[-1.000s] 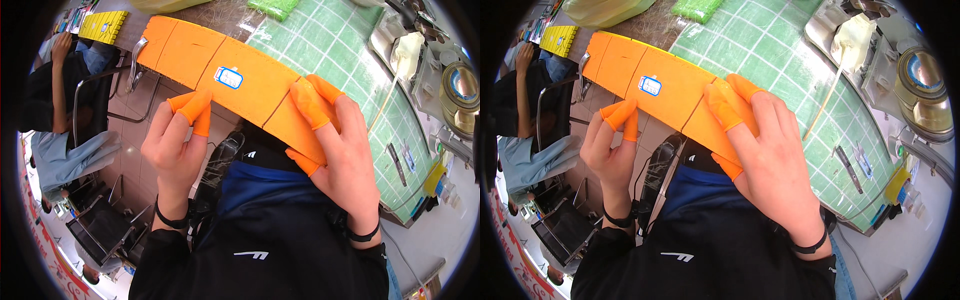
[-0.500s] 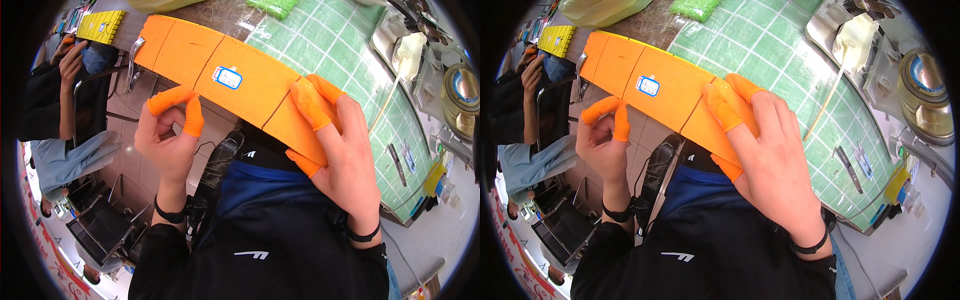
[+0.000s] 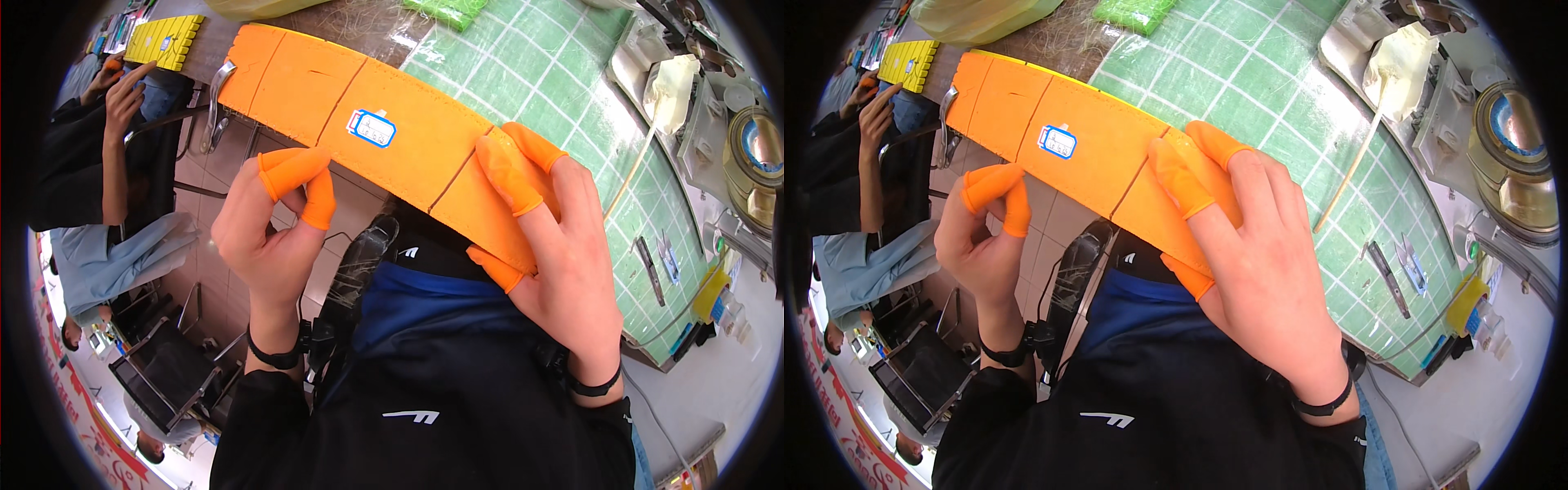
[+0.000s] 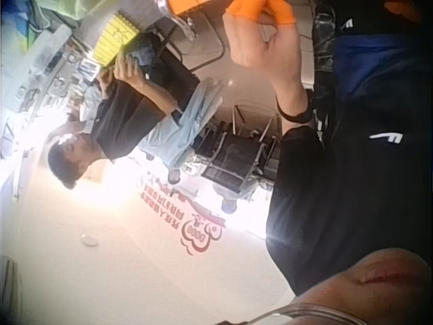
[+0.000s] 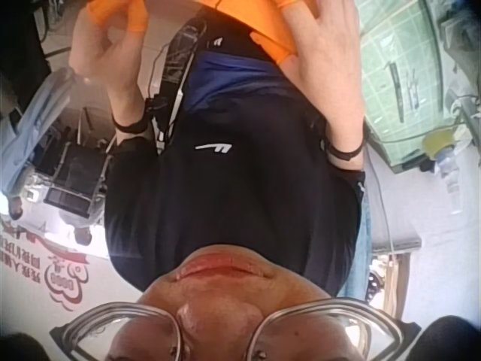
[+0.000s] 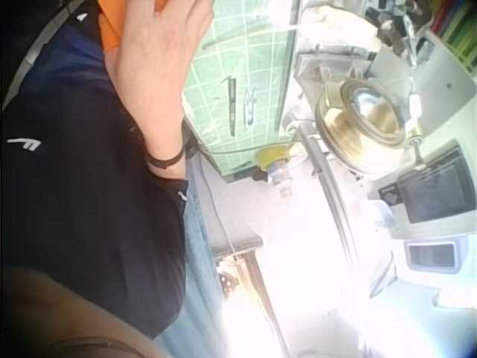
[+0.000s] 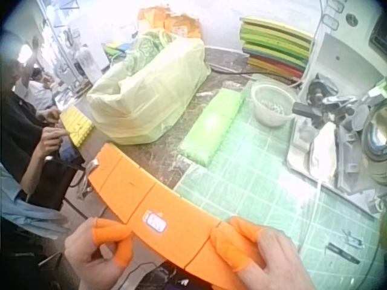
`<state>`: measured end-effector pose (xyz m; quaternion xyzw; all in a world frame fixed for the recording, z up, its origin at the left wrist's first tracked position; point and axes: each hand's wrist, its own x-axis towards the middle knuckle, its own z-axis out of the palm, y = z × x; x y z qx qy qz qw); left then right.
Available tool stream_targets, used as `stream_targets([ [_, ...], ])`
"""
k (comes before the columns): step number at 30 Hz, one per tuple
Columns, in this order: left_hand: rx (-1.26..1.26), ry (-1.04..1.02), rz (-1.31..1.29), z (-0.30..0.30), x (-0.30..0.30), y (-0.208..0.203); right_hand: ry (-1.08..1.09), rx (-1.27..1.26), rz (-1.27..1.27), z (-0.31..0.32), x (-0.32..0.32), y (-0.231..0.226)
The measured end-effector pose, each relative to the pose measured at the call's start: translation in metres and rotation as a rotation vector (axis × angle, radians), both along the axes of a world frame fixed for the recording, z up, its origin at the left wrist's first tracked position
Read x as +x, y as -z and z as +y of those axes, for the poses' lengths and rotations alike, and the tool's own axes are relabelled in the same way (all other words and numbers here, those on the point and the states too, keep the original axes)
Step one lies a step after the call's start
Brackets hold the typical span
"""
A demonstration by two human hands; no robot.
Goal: Assembling small metal and plastic components using various hand tools and adhesive at a workstation.
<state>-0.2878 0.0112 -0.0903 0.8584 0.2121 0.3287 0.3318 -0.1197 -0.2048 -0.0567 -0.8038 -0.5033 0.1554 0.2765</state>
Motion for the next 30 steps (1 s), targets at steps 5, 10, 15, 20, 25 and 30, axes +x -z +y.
stream_targets([
  [5,0.005,0.047,0.027,0.002,0.001,0.001,0.001,0.015,0.004,-0.001,0.000,0.001],
  [10,0.188,0.048,0.091,-0.005,0.004,-0.004,-0.003,0.030,-0.002,0.000,0.001,0.003],
  [15,0.264,0.032,0.114,-0.006,0.000,0.006,-0.007,0.022,0.002,-0.001,0.001,0.003],
  [20,0.340,0.045,0.007,0.000,-0.002,0.018,-0.012,0.017,0.004,0.000,0.001,0.001],
  [25,0.303,0.083,0.019,0.011,-0.006,-0.014,-0.020,0.018,0.003,-0.003,0.003,-0.004],
  [30,-0.079,0.200,-0.258,-0.012,-0.001,-0.079,-0.035,0.025,-0.002,-0.003,0.004,-0.009],
])
